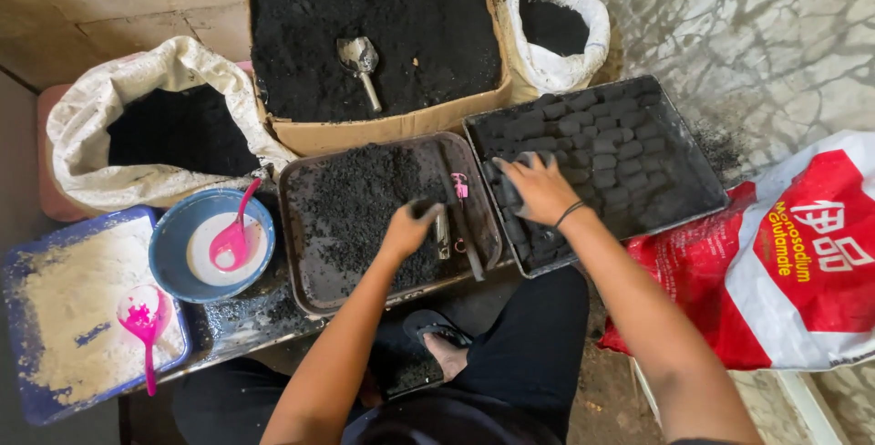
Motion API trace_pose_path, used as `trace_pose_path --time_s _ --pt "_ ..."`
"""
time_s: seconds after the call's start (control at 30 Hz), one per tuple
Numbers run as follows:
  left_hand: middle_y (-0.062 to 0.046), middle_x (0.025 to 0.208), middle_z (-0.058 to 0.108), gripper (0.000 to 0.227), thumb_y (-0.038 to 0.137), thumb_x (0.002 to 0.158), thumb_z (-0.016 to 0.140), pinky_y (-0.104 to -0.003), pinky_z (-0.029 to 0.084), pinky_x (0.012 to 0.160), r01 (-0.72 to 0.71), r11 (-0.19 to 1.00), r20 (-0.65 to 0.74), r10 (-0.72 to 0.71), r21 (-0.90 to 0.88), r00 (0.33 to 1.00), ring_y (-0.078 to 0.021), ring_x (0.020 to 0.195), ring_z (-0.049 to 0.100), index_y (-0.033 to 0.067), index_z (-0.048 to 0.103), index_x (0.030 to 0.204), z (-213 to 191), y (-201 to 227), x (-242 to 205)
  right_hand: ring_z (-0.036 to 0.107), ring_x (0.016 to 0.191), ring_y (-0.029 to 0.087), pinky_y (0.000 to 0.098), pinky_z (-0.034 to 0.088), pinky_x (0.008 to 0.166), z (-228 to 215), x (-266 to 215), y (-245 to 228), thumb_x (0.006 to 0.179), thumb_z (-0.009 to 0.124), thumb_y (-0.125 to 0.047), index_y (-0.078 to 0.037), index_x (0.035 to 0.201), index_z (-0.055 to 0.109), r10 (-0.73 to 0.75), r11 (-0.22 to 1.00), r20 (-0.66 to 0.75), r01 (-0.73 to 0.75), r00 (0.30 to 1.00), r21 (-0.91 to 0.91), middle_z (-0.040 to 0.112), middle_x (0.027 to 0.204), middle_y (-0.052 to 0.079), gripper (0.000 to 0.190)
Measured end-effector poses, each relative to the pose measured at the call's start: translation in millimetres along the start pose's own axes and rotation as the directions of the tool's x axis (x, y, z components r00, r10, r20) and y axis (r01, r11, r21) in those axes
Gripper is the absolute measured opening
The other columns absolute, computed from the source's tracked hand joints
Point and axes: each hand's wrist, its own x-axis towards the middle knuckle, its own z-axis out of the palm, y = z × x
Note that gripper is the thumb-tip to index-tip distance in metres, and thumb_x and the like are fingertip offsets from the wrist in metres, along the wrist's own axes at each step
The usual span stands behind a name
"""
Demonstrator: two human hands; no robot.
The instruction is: The person scoops black charcoal powder into a cylindrical mold, packs it with a metal rod, and ejects the formed briquette onto a tray. They repeat this process, occasionally adding more powder by hand and arranging the finished briquettes on the tray.
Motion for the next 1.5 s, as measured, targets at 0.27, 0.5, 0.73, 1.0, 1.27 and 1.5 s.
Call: trace_pose_path --time_s 0.27,0.5,0.73,1.0,1.27,1.5 --pt "-0.023 0.096 0.062 0.03 0.023 0.086 0.056 -0.044 0.045 0.085 -0.056 0.998 -0.321 0.06 0.022 0.945 -0.0351 0.099 0.057 -0.0025 0.059 0.102 -24.8 -50.3 9.1 0.042 0.112 0.034 0.0613 0.028 0.092 38.8 -4.6 33.5 0.062 0.063 -0.019 -0.012 0.129 0.038 -0.108 0.977 -0.022 0.102 0.994 -0.185 0.057 0.105 0.008 0.072" --pt "-0.022 0.096 0.061 0.026 0.02 0.091 0.05 -0.046 0.045 0.083 -0.061 0.998 -0.426 0.065 0.023 0.902 -0.0351 0.098 0.057 -0.0022 0.057 0.104 -36.9 -68.3 2.0 0.041 0.111 0.032 0.0625 0.025 0.092 73.9 2.6 50.2 0.069 0.059 -0.013 -0.014 0.128 0.038 -0.12 0.956 -0.083 0.093 0.989 -0.278 0.056 0.1 0.007 0.063" --pt "-0.026 0.097 0.058 0.026 0.016 0.092 0.049 -0.05 0.044 0.084 -0.037 0.999 -0.472 0.044 0.023 0.88 -0.0391 0.1 0.054 -0.0061 0.055 0.104 -42.9 -73.0 -9.3 0.041 0.112 0.031 0.062 0.025 0.093 52.1 -5.9 32.4 0.069 0.06 -0.012 -0.015 0.129 0.038 -0.096 0.952 -0.047 0.078 0.994 -0.294 0.055 0.105 0.007 0.064" --pt "-0.019 0.113 0.049 0.047 0.037 0.085 0.054 -0.052 0.039 0.09 -0.05 0.643 -0.195 0.305 0.765 0.932 -0.0372 0.11 0.047 0.0055 0.048 0.119 -43.6 -120.0 -10.1 0.053 0.104 0.035 0.0498 0.046 0.084 58.6 10.0 -66.1 0.072 0.063 -0.032 -0.006 0.118 0.048 0.178 0.867 0.126 -0.216 0.976 0.449 0.056 0.109 0.017 0.055" --pt "-0.016 0.119 0.04 0.045 0.037 0.087 0.053 -0.056 0.032 0.093 -0.044 0.641 -0.202 0.305 0.766 0.931 -0.0362 0.116 0.037 0.0085 0.041 0.12 -28.7 -135.5 -20.4 0.064 0.084 0.033 0.0449 0.052 0.072 103.0 47.9 -126.6 0.073 0.059 -0.04 -0.006 0.101 0.052 0.486 0.71 0.243 -0.541 0.84 0.451 0.064 0.089 0.016 0.045" --pt "-0.012 0.112 0.046 0.037 0.037 0.09 0.047 -0.054 0.034 0.093 -0.003 0.705 -0.269 0.275 0.71 0.923 -0.0316 0.111 0.043 0.0101 0.046 0.115 -31.3 -138.4 -14.9 0.061 0.095 0.029 0.0423 0.05 0.077 114.4 60.4 -117.9 0.065 0.065 -0.054 -0.007 0.104 0.057 0.537 0.428 0.335 -0.592 0.775 0.683 0.066 0.094 0.014 0.062"
